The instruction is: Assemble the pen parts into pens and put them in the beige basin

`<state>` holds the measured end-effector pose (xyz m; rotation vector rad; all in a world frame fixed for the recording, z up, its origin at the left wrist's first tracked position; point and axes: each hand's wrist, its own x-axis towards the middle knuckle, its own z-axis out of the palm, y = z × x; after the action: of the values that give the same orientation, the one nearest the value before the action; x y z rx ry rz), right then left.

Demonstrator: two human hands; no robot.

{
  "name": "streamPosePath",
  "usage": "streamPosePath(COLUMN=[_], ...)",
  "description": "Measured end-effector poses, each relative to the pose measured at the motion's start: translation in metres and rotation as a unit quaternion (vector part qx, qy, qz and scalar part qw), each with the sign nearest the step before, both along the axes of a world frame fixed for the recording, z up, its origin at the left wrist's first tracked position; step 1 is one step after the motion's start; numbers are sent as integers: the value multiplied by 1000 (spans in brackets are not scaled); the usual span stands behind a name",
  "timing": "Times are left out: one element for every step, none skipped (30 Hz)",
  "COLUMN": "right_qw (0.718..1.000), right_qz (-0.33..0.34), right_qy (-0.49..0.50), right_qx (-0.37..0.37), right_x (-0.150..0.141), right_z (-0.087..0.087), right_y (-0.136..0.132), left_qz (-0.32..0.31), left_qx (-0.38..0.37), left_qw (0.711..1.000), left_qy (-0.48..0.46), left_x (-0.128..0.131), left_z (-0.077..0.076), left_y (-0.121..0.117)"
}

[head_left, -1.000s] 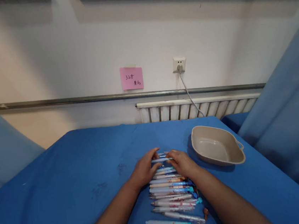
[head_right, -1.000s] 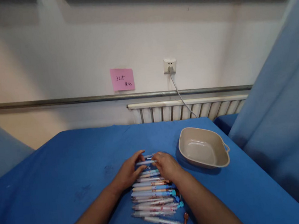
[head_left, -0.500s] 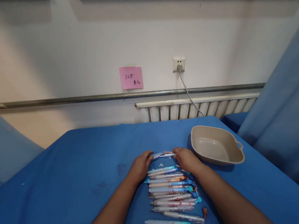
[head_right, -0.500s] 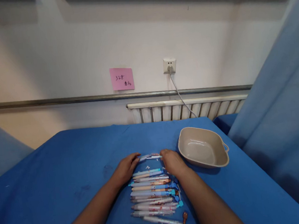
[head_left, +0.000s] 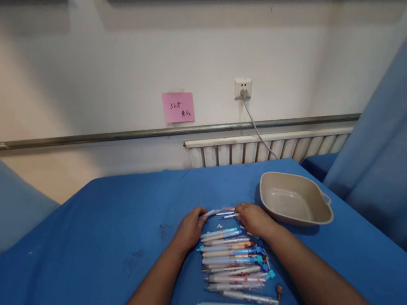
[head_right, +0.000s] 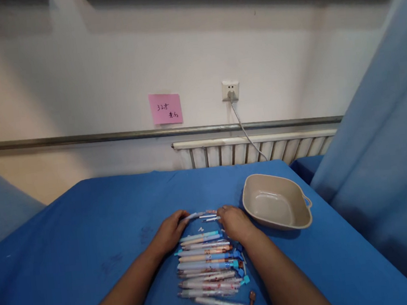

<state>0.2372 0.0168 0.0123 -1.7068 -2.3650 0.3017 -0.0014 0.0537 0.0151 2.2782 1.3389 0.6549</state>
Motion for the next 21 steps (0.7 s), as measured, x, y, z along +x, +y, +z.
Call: streamPosePath(right_qw=[1000,1000,1000,1000,1000,1000,1000,1000,999,999,999,999,999,999,1000,1000,1000,1000,1000,1000,1000], right_qz=[-1,-1,-1,-1,0,3,9,16,23,29,32,31,26,20,13,8,4,4,5,7,10], right_qy=[1,2,4,5,7,10,15,21,27,32,35,35,32,30,28,26,25,25,24,24,24], right_qx=[1,1,1,0,-1,-1,-1,0,0,1,2,2,1,1,1,2,3,3,2,1,0], right_x=[0,0,-1,-3,-5,-7,-10,-12,-14,-14,-14,-12,-10,-7,-4,-2,-1,-1,-2,-4,-7], right_z=[0,0,0,0,0,0,0,0,0,0,0,0,0,0,1,1,2,2,2,3,3], right_y=[0,0,0,0,-1,-1,-1,-2,-2,-2,-2,-2,-1,-1,0,0,0,0,-1,-1,-2], left_qz=[-4,-7,-8,-10,-13,-18,-24,-32,-39,-43,-43,-40,-33,-25,-18,-13,-11,-12,-18,-27,-37], left_qx=[-3,-3,-1,5,12,19,24,25,23,20,16,14,14,14,15,16,17,19,20,20,19], left_qw=[1000,1000,1000,1000,1000,1000,999,999,999,999,999,999,999,999,999,999,999,999,999,999,998], left_qy=[3,4,3,-1,-5,-7,-5,1,9,17,24,29,30,30,30,30,29,29,29,32,37], left_x=[0,1,3,5,8,11,15,18,20,21,22,21,20,19,17,17,17,17,19,20,22], left_z=[0,0,0,0,0,0,0,-1,-2,-2,-2,-2,-2,-1,-1,0,1,1,1,2,2], left_y=[-1,-2,-3,-4,-5,-6,-7,-7,-8,-8,-7,-6,-5,-4,-3,-3,-2,-3,-4,-5,-6])
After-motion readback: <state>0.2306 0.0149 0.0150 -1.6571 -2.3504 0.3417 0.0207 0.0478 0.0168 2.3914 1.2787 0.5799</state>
